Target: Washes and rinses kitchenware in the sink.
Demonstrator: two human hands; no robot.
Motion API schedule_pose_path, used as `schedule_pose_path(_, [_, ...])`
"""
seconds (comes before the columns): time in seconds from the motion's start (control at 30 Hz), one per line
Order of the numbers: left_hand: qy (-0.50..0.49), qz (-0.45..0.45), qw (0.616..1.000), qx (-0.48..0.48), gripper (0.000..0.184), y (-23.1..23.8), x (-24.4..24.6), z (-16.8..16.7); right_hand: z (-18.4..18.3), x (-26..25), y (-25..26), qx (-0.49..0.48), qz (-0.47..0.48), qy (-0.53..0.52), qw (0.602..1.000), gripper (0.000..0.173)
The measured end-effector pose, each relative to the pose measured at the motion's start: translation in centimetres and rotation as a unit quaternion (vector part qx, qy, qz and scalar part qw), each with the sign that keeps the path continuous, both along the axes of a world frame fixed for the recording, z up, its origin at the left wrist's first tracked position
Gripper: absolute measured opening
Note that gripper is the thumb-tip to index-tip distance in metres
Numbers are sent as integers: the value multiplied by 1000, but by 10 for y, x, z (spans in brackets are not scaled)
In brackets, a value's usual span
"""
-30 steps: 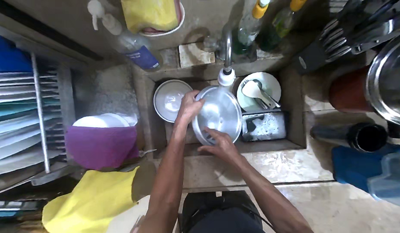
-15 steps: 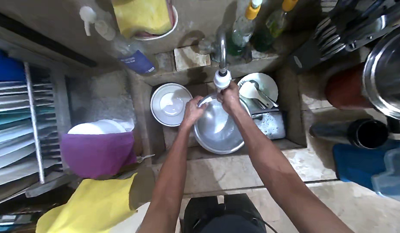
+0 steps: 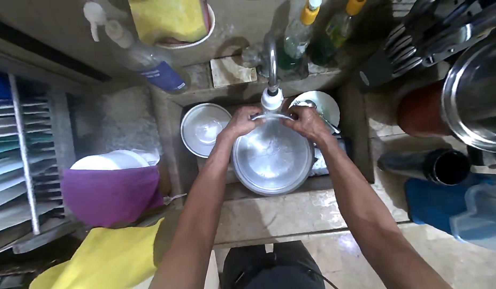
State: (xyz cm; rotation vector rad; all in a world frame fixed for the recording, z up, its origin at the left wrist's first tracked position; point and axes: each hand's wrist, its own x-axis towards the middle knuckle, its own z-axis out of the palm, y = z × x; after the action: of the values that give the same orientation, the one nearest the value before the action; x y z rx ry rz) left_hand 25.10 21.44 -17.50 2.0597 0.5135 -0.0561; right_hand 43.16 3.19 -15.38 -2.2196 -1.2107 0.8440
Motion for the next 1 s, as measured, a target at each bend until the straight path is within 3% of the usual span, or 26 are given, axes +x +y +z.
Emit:
schedule_pose_path(0.17, [4,-41,997,66,44,-3,21,12,29,-7,-16,-30,-19,153,988,36])
schedule_pose_path(0.3, [-42,-69,993,86,47,-5,23,10,43,-47,-50,-25,-111,200,973,33])
schedule_pose_path(0.47, [-73,57,995,-33,36,-10,-3,-21,65,-76,-82,-6,-153,290,945,35])
schedule_pose_path(0.53, [-66,66,993,-71,35,-26,-1,-18,69,-75,-85,-37,-136,266,954,40])
schedule_pose_path(0.6, [-74,61,994,-62,36,-37,8,-10,66,-63,-77,-52,-139,178,973,44])
schedule_pose_path(0.7, [-112,53,992,-15,42,-34,14,-11,63,-57,-55,-40,-125,92,987,30])
schedule_pose_path(0.77, [-121,74,989,-36,43,-21,7,-21,70,-63,-56,-27,-108,115,987,25])
schedule_pose_path(0.9, [-78,149,978,-123,33,-14,-19,-46,85,-71,-72,-45,-140,223,964,34])
schedule_pose_path(1.0, [-95,103,983,-120,32,-30,-8,-30,73,-58,-53,-62,-131,76,986,45])
